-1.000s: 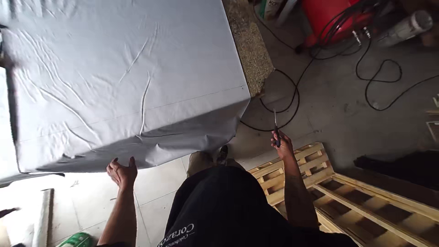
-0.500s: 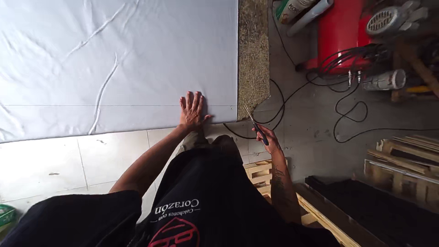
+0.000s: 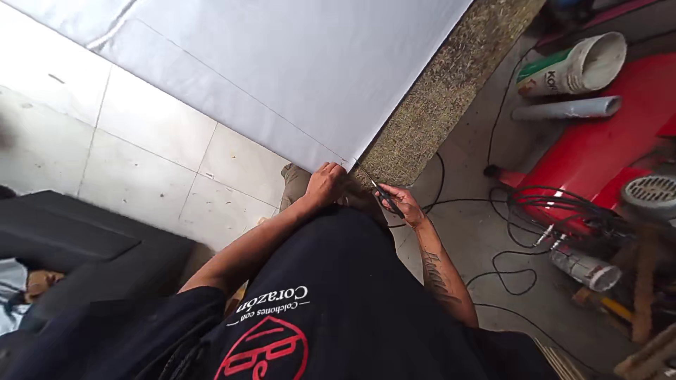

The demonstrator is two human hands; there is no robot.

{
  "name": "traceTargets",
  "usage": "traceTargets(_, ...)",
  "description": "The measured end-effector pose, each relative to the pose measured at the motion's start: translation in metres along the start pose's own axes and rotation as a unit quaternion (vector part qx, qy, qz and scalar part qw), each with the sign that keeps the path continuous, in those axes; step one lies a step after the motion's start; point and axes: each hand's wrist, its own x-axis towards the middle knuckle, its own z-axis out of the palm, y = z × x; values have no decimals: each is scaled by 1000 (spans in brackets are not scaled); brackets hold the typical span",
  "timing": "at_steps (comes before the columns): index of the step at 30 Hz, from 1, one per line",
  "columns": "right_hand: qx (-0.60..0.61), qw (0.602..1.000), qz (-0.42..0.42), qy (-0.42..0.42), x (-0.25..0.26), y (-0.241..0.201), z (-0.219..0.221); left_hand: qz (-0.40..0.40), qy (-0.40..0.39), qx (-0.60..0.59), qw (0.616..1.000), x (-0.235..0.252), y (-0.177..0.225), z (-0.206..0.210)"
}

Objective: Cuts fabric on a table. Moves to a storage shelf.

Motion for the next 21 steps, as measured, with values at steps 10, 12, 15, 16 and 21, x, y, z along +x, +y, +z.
traceTargets(10, -78, 989, 26, -125, 38, -35, -13, -47, 321, 66, 944, 1, 21, 54)
traceTargets(12, -89, 987, 32, -127, 41, -35, -11, -33, 351, 73, 933, -1, 24, 57)
traceTargets(15, -99, 987, 31, -122, 44, -37, -3, -24, 380, 84, 921, 0, 27, 62)
traceTargets(16, -101, 988, 30, -117, 45, -37, -1, -22, 390, 88, 916, 0, 28, 63)
traceTargets(21, -98, 989, 11, -112, 42, -33, 2, -24, 402, 108, 909, 0, 29, 65)
